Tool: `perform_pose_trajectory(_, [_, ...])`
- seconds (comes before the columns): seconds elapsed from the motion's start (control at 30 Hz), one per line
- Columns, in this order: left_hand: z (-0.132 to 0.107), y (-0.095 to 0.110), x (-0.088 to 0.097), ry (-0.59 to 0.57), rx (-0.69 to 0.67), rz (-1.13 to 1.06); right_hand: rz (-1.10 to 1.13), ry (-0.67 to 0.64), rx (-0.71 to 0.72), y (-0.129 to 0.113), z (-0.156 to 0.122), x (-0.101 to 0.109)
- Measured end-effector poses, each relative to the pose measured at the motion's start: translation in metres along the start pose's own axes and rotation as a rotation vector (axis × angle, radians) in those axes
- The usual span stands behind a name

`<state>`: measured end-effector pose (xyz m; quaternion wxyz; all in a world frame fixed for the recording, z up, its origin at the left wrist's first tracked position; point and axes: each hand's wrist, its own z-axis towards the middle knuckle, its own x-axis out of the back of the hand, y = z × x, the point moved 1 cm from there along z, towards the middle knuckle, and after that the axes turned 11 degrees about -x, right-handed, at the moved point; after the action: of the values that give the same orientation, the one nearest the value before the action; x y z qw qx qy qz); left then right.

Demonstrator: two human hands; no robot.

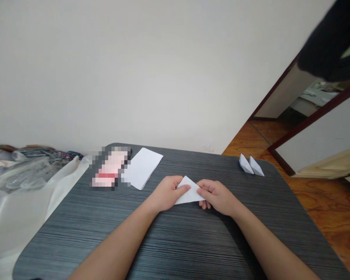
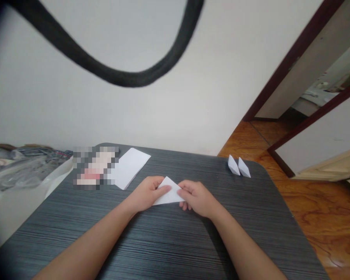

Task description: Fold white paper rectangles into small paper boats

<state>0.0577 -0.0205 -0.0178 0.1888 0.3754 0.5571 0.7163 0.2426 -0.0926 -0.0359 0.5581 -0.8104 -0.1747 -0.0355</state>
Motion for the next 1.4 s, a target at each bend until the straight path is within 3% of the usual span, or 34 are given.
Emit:
perform_pose_trajectory(0.17, [0.002,-0.003,0.0,0.038,0.016,-0.092,0.017,0.031,0.173,0.001,-0.002,0.002])
perform_pose_trajectory(0.7, [0.001,-0.003,-0.002,-0.005,0.002,-0.021,-0.418,0.189,0.286,-0.007,-0.006,0.007])
perform_pose_trajectory(0.93, [-0.001,-0.004,-0.002,-0.058,0.001,0.042,-0.371,0.194,0.447,-0.014,-0.003,0.007])
perform_pose_trajectory(1.2, [-0.001,-0.002,-0.001,-0.032,-0.015,0.048,-0.364,0.262,0.386,-0.014,-0.004,0.006])
perform_pose_trajectory(1.4, [0.0,-0.001,-0.003,-0.025,-0.09,-0.184,-0.335,0.369,0.323,-0.011,-0.002,0.009])
